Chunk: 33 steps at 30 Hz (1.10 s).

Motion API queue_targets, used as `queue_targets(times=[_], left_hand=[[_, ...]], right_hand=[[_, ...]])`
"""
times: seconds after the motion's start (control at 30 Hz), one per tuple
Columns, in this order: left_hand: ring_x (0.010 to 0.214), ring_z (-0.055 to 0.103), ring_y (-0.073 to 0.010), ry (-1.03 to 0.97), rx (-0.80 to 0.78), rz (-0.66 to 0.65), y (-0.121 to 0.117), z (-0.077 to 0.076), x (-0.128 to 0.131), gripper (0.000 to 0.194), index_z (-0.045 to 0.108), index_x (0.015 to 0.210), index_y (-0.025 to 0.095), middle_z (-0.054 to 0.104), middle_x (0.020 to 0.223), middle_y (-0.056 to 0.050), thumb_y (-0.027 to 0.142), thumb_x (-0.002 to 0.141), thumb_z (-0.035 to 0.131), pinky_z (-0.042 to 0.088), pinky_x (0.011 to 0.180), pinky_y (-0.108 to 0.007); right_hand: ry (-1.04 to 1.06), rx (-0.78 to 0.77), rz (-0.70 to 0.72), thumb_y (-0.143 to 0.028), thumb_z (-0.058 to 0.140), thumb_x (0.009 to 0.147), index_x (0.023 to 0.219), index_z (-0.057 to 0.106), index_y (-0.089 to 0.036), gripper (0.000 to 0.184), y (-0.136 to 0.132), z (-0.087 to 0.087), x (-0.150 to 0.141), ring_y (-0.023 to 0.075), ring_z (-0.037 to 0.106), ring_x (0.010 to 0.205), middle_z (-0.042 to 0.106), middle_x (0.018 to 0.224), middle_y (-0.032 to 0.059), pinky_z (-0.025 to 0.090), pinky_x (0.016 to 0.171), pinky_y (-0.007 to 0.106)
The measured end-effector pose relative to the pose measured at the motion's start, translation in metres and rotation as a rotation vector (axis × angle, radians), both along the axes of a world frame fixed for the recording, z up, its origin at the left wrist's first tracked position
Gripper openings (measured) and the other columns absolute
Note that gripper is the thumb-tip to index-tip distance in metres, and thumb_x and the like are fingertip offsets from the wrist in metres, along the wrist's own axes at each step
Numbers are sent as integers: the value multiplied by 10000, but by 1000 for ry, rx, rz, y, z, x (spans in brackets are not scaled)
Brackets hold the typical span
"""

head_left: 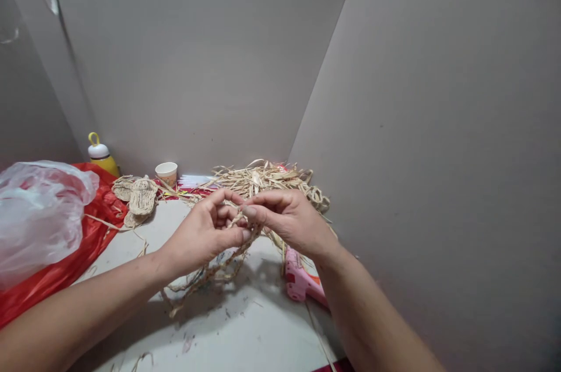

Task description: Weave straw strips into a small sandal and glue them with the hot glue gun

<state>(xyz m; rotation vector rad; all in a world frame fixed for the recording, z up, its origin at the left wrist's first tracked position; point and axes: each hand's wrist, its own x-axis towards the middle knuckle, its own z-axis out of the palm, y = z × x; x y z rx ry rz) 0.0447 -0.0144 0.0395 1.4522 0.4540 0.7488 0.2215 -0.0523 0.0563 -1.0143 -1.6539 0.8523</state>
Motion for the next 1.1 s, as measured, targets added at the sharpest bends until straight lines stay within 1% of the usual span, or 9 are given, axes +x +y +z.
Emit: queue_targets(times=[0.13,0.2,0.23,0.37,0.47,0.6,0.77,0.97,1.1], left_hand=[[616,517,-74,-11,-52,71,4,0,2,328,514,1014,206,593,703,60,98,762,693,399,594,-216],[605,500,-68,-31,-75,83,7,2,1,319,520,1000,198,582,694,61,98,755,697,390,575,-203],[596,486,-63,-41,-82,82,8,3,1,311,522,990,194,574,687,63,95,753,697,382,563,-196],[596,463,-59,-67,-83,62,9,4,-1,299,524,979,192,564,690,62,90,756,696,378,558,-186],[631,488,-66,-69,-52,56,6,2,-2,320,529,1024,205,580,744,51,115,773,707,403,584,-194],[659,492,-65,-102,14,76,0,2,-1,370,544,1093,222,578,778,50,126,781,718,408,596,-181],[651,504,-77,-112,3,96,-4,1,2,407,554,1107,210,579,764,43,129,754,740,410,556,-171],[636,519,-73,-126,-41,57,-3,-6,4,381,528,1078,213,593,795,37,157,767,740,427,529,-170],[632,515,-58,-118,-34,61,-5,-8,5,332,530,1017,199,606,795,37,151,768,743,421,538,-156]], right_hand=[[109,62,-180,-455,665,856,1003,650,-198,297,1,-2,1,98,563,510,639,665,-23,425,469,214],[119,98,-251,-457,666,853,1023,648,-194,314,2,-1,4,98,565,522,655,719,-5,422,459,213],[103,104,-256,-449,676,845,982,668,-187,296,1,0,5,94,557,533,658,738,4,422,464,213],[7,54,-106,-383,748,786,796,718,-177,208,-1,2,5,88,514,551,627,668,-8,408,494,214],[15,24,-40,-376,728,807,718,705,-174,222,-3,1,3,85,495,521,575,582,-29,398,490,217],[104,-10,-61,-392,689,842,647,636,-178,295,-1,-2,2,74,460,460,513,509,-54,375,453,209],[205,-55,-118,-438,689,833,681,621,-183,305,2,-4,3,68,437,419,497,492,-62,362,398,191],[191,-45,-125,-506,618,875,711,553,-201,353,1,-3,-3,65,454,416,502,544,-66,370,354,165],[185,-63,-160,-489,680,829,695,568,-192,344,2,-2,-5,48,394,372,461,502,-85,332,337,161]])
